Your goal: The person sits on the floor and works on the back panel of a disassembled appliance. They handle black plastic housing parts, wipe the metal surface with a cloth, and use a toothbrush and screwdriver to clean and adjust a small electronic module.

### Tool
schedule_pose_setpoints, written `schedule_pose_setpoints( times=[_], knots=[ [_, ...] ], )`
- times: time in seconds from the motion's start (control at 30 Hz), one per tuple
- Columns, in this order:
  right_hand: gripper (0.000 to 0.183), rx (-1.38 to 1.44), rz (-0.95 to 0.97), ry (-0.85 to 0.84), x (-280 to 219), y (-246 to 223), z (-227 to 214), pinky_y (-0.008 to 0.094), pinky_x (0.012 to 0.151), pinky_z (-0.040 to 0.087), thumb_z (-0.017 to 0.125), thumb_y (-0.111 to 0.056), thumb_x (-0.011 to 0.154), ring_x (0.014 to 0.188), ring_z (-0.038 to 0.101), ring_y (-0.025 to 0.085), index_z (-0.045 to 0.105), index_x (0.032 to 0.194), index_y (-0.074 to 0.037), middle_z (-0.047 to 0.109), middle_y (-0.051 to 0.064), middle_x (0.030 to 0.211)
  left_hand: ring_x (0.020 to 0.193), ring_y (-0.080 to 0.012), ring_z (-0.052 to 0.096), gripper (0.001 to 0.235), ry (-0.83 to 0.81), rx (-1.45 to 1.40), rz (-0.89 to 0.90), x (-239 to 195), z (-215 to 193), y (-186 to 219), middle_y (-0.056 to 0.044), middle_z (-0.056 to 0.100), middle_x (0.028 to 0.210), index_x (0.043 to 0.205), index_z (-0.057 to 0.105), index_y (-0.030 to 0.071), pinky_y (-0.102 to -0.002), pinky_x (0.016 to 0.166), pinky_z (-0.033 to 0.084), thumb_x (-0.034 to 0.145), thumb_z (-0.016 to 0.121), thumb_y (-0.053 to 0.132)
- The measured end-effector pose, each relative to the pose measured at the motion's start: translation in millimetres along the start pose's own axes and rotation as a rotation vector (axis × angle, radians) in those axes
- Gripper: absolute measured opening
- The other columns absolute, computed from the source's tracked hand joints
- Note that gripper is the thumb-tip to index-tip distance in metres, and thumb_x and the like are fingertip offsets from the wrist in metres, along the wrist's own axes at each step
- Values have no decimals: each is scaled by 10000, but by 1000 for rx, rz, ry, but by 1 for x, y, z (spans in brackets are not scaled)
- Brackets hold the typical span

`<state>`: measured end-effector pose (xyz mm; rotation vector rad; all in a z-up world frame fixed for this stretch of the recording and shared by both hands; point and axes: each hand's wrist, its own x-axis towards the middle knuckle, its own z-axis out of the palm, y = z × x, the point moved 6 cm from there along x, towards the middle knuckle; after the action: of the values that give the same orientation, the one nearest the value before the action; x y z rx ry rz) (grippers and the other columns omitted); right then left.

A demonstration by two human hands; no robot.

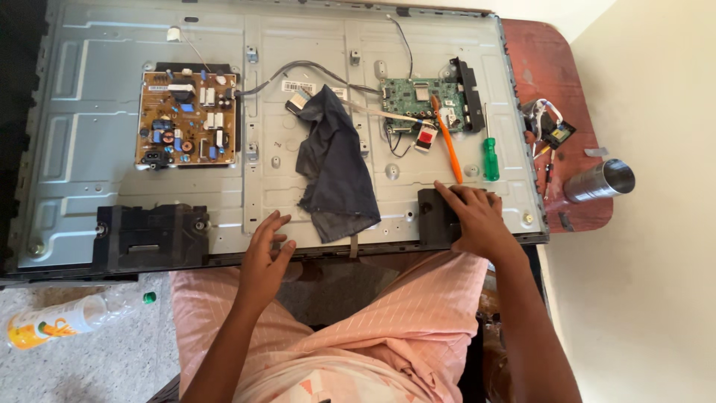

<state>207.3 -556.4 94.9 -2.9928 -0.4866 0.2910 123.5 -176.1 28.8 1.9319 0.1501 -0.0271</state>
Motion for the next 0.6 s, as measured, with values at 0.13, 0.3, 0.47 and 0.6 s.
schedule_pose_setpoints(
  times=[0.13,0.3,0.47,0.6],
  knots=[
    [1337,-8,12,-12,-2,-5,7,514,1151,254,922,-96,415,1336,447,309,297,1572,-344,513,45,1408,1221,-244,616,466,-18,-4,-39,-1,1,-1,-75,430,1594,1410,577,152,-364,932,561,952,625,223],
    [1337,-12,29,-23,-1,-2,12,510,1164,250,927,-97,422,1353,436,307,289,1568,-357,499,38,1435,1212,-247,628,457,-2,-17,-9,0,0,0,-84,444,1595,1408,573,141,-366,942,563,961,623,220],
    [1343,-46,16,-44,1,-4,14,566,1182,176,948,-144,459,1435,338,336,246,1592,-299,408,62,1552,1210,-251,627,465,-4,-6,-13,-2,2,-3,-89,445,1588,1404,580,138,-375,936,557,947,627,209],
    [1280,116,-119,168,7,-22,1,625,1161,134,951,-428,527,1474,260,428,285,1598,-213,339,185,1607,1225,-294,619,472,10,56,31,1,0,-8,-107,454,1583,1393,579,135,-424,970,521,933,640,228]
  ],
)
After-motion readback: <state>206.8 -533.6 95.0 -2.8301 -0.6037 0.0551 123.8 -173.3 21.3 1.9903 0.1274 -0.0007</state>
